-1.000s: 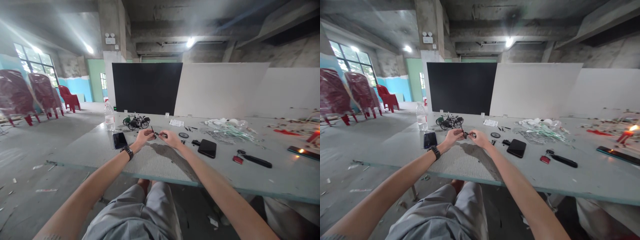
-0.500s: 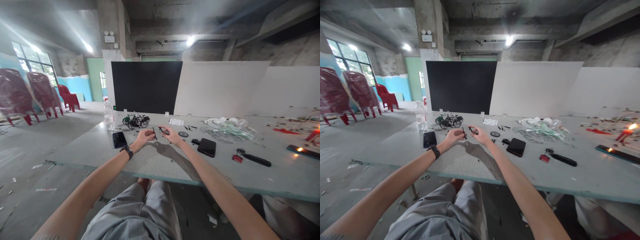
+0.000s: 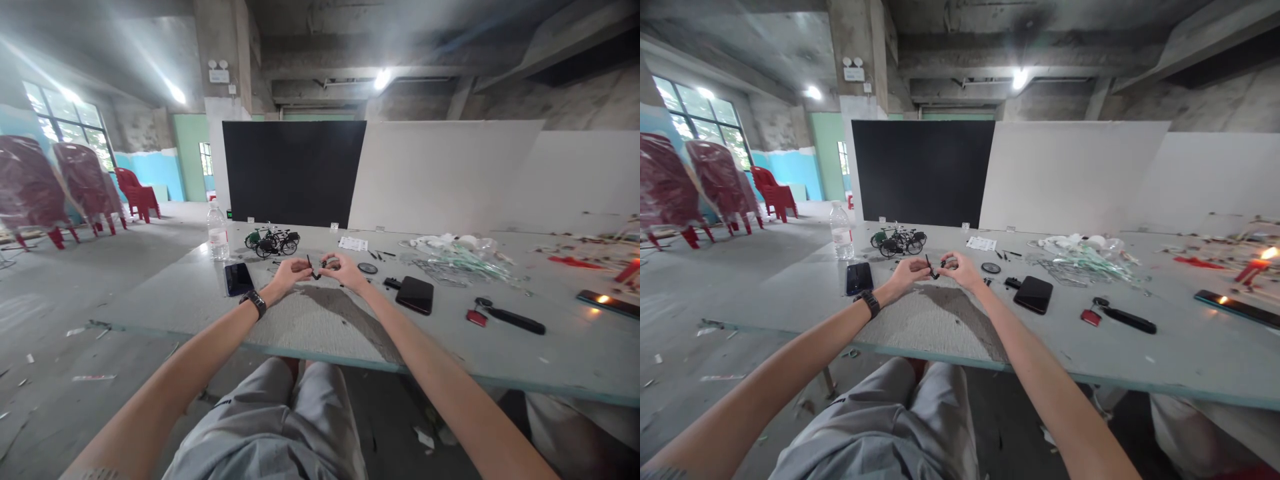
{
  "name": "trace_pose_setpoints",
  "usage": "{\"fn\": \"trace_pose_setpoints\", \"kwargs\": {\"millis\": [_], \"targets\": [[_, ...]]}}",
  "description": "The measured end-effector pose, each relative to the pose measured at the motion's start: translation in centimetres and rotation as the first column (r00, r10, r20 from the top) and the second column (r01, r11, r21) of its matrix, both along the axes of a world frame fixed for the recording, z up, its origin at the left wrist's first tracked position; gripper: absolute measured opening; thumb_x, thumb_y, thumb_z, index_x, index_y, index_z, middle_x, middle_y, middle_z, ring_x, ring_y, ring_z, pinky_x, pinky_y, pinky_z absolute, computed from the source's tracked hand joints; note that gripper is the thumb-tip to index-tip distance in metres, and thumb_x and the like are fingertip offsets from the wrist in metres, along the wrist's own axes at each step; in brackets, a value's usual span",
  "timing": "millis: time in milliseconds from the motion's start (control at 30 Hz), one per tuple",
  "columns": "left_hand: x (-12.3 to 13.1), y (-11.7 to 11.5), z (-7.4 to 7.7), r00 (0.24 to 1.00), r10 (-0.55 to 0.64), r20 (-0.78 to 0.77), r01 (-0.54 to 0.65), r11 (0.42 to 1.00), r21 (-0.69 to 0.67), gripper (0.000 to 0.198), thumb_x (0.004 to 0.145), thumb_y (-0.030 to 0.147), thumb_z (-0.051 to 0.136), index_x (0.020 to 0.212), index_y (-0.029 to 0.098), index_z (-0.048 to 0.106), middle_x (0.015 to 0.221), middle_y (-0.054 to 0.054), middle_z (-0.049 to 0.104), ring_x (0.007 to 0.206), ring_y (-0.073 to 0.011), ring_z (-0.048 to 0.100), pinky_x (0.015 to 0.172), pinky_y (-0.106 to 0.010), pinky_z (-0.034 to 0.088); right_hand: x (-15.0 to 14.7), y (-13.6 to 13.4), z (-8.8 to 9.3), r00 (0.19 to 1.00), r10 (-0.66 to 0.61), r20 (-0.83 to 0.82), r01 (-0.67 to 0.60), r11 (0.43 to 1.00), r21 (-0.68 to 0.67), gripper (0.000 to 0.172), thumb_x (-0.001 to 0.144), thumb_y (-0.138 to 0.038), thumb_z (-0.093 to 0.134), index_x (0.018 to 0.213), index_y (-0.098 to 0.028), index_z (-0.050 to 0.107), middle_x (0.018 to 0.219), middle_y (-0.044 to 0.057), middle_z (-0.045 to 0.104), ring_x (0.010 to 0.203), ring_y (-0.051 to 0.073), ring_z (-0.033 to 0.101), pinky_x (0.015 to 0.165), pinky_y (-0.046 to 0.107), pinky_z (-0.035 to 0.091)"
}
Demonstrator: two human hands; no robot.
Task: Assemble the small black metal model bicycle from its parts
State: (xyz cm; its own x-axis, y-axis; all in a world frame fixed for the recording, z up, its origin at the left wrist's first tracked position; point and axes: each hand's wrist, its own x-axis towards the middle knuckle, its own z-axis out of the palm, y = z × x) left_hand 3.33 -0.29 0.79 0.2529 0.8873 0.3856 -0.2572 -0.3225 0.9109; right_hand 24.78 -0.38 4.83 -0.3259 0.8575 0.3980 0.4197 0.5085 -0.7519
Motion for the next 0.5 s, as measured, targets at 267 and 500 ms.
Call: {"fn": "trace_pose_setpoints", "kwargs": {"millis": [267,500], "targets": [[-0.3,-0.1,0.1,0.999,-0.012,-0.031,0.013,0.999,0.045,0.049,0.069,0.044,0.091,0.098,0.01,0.071,0.094,-0.014,0.077,0.084,-0.0229,0.074,0.09,-0.045,0.06,-0.4,-0.3,0.0,0.997,-0.009,0.075,0.01,1.0,-0.012,0.042,0.082,-0.057,0.076,0.097,-0.022,0.059,0.08,0.008,0.077,0.074,0.024,0.073,0.065,0.032,0.052],[-0.4,-0.7,0.5,0.992,0.021,-0.128,-0.005,0.992,0.123,0.047,0.074,0.046,0.087,0.101,0.009,0.076,0.099,-0.015,0.077,0.086,-0.0224,0.073,0.085,-0.036,0.058,-1.2,-1.1,0.5,0.995,-0.011,0.101,0.011,1.0,0.001,0.032,0.091,-0.048,0.07,0.099,-0.019,0.06,0.086,0.011,0.078,0.079,0.025,0.075,0.069,0.033,0.055]]}}
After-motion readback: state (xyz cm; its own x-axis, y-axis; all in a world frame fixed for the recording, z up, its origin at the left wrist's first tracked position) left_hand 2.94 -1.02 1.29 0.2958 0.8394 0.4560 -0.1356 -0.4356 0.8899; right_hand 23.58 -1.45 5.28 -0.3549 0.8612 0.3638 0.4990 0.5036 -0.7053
